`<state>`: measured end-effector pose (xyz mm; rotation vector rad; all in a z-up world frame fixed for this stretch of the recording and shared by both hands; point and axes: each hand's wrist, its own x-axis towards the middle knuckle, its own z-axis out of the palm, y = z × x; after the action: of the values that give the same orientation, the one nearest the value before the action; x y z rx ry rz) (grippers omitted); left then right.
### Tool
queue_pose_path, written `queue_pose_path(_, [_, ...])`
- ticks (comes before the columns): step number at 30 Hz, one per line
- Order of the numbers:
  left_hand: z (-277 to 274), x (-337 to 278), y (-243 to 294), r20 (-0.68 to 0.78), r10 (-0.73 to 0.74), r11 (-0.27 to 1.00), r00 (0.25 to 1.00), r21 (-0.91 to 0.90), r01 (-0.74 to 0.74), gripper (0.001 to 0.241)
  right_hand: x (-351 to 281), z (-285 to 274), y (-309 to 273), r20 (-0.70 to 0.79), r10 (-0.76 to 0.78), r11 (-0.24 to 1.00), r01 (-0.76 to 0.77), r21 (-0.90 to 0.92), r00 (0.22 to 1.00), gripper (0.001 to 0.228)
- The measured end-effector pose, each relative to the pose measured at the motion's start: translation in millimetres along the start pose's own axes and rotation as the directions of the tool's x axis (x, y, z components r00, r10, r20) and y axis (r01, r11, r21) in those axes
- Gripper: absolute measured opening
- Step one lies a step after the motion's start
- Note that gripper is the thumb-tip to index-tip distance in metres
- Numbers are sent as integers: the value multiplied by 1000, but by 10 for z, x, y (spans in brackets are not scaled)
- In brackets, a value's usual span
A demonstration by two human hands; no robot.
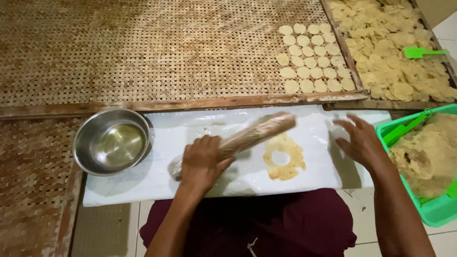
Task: Rolling out dough and cutting small circular shapes using a mold, then placing them onto a bamboo drying tray.
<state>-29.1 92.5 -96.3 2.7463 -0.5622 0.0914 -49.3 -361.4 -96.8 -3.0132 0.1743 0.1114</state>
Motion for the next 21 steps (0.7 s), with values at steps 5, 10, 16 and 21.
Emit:
queue_pose_path(5, [240, 564, 389, -22, 165, 985, 986, -39, -166, 61, 69, -325, -942, -409, -297, 871, 420, 254, 863, 31])
queue_pose_path(10, [643, 1054, 463, -32, 297, 954, 954, -37, -298, 60, 583, 246, -745, -394, -318, 907, 398, 139, 862, 26])
queue_pose_path(16, [764, 1107, 382, 27, 305, 952, 952, -30, -304, 58, 729, 441, -795, -343, -283, 946, 320, 55, 896, 39])
queue_pose_path(21, [886, 1075, 364, -268, 390, 920, 881, 90, -380, 57, 631, 452, -794, -265, -256, 967, 245, -74, 930, 45])
